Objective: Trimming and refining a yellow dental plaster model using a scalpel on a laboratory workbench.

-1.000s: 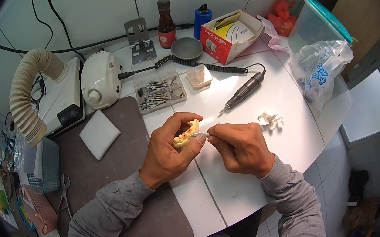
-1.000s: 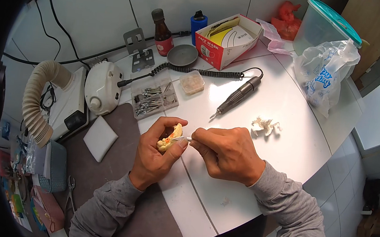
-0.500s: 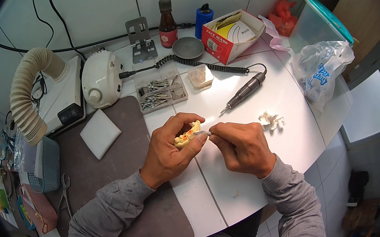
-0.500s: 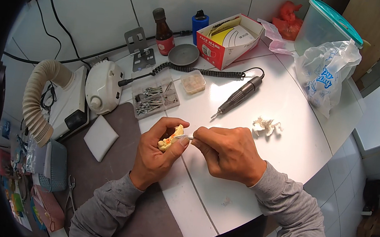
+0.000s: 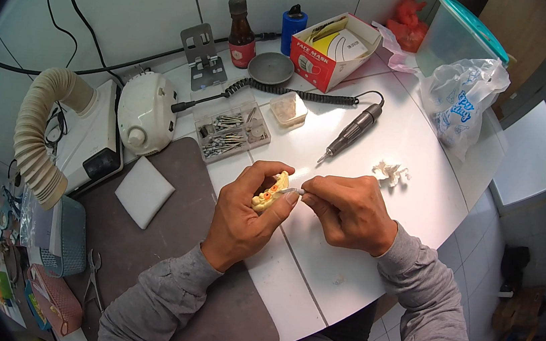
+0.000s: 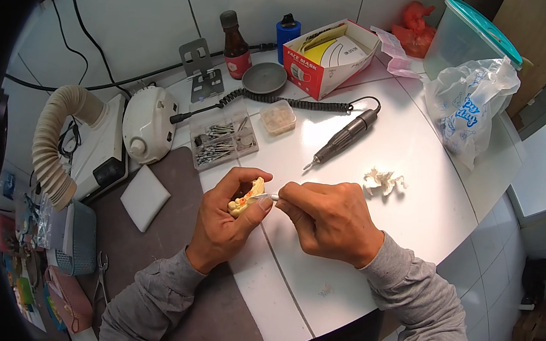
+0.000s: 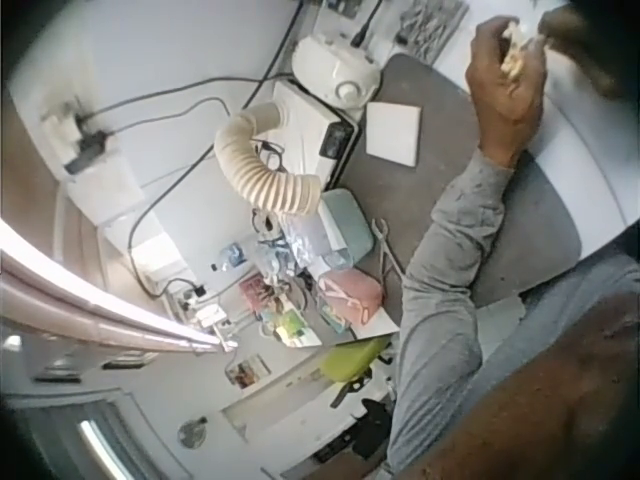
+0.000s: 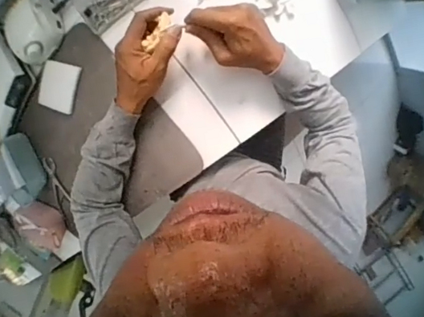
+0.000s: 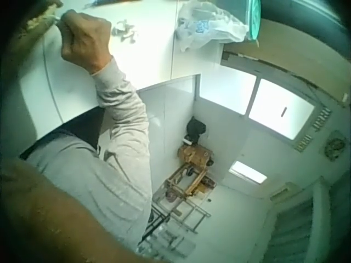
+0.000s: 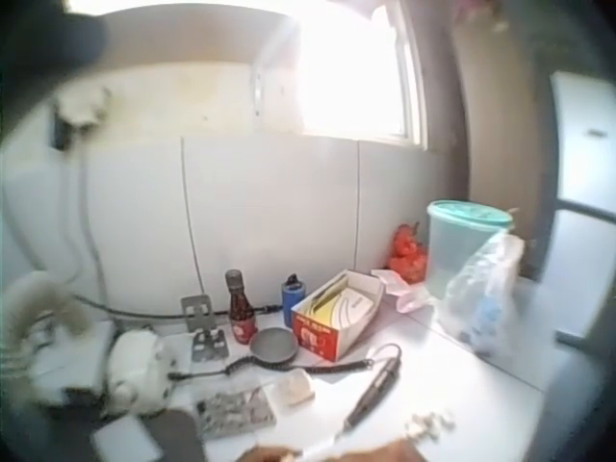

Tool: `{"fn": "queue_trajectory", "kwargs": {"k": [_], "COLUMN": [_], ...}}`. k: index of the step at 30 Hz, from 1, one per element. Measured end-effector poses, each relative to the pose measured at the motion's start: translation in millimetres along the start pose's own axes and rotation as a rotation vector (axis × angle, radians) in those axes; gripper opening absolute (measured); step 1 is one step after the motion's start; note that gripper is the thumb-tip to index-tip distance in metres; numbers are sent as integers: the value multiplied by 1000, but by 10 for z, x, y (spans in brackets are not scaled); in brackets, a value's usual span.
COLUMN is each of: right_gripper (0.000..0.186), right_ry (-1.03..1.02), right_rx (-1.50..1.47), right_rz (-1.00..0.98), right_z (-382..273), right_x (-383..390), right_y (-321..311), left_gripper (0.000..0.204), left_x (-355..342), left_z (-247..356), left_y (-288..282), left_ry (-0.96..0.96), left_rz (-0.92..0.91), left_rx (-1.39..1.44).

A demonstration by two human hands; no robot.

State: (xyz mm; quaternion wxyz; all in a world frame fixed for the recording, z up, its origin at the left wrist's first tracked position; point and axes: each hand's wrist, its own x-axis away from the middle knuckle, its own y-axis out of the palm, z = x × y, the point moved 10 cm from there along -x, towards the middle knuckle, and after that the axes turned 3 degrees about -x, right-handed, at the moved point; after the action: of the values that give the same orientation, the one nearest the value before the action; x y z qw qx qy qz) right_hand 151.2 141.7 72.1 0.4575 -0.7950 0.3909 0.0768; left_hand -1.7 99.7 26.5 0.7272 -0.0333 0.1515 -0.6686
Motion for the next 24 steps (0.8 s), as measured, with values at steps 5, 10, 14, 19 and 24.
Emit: {"fn": "queue_trajectory", "kwargs": {"k": [5, 10, 14, 19, 24], "right_gripper": [7, 8, 9, 9, 8], "right_ry": [1, -21, -16, -10, -19], "right_rx": [5, 1, -4, -10, -18], "right_rz": [-23, -10, -10, 12, 3], "right_z": [-26, -25, -7, -8, -24], "right_x": [-20, -9, -7, -9, -8], "right_y": [-13, -7, -4, -6, -16], "left_gripper": [38, 36, 36, 35, 37], "left_x": [7, 7, 2, 2, 11], "left_z": [8, 58, 13, 21, 26], "left_y": [-1, -10, -4, 13, 4], "left_ry": [15, 29, 13, 47, 16], "left_rz": [22, 32, 12, -2, 15], "left_rx": [16, -3, -2, -38, 15]}}
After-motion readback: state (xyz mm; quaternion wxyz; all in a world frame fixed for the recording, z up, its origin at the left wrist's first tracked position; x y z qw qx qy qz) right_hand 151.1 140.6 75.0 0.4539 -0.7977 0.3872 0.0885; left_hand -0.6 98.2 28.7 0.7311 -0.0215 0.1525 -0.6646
